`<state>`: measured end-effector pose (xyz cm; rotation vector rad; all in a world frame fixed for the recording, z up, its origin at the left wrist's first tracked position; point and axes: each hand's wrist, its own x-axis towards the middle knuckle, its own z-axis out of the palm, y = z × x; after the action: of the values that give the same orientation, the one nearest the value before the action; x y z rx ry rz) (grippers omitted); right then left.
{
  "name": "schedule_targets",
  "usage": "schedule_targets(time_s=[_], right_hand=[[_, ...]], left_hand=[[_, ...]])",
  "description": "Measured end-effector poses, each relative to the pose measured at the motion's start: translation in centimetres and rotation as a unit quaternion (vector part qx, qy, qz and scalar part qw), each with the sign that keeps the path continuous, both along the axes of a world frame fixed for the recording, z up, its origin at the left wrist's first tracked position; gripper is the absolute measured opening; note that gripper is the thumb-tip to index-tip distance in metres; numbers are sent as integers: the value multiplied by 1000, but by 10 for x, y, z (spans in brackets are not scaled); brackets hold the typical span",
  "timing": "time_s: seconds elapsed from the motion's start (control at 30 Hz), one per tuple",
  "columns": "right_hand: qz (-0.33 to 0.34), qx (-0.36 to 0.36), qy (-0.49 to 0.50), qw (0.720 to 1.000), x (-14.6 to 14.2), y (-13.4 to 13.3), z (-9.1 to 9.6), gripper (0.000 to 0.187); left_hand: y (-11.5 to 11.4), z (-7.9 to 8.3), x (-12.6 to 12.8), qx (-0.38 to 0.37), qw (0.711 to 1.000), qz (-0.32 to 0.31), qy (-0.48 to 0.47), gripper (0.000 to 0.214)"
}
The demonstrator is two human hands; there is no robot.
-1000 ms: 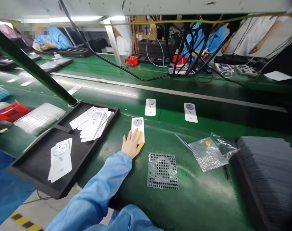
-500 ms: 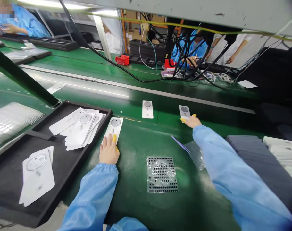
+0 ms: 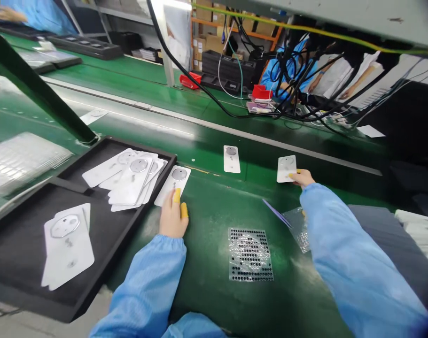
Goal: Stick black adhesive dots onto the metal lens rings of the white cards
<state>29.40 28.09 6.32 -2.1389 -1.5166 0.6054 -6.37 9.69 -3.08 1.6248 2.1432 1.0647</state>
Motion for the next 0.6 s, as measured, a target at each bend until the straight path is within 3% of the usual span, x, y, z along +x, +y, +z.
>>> schedule_targets(time_s=[0.1,0.2,0.27,0.33,0.43,0.53,0.6], right_hand=[[68,1,136,988,-28,-47,-1,36],[152,-11,245,958,-68,-130,-18,42],[205,-35,304,930,-90,-188,-31,48],[276,-15,326,904,-97,-236,-46,55],[338,73,165,924,-80,-279,-75,59],[367,166,51,914,-57,-294,-105,43],[355,207,48,910,-52,-296,-114,41]], left_hand=[[-2,11,37,22,978,-63,-198,65],[-6,29,82,-24,896,-143,-421,73],[-11,40,97,-26,862,-177,-475,73],[-17,49,90,0,871,-170,-460,83],[-32,56,50,45,927,-99,-358,98],[-53,54,17,-23,938,-81,-336,66],[-68,51,17,-97,932,-71,-343,43]])
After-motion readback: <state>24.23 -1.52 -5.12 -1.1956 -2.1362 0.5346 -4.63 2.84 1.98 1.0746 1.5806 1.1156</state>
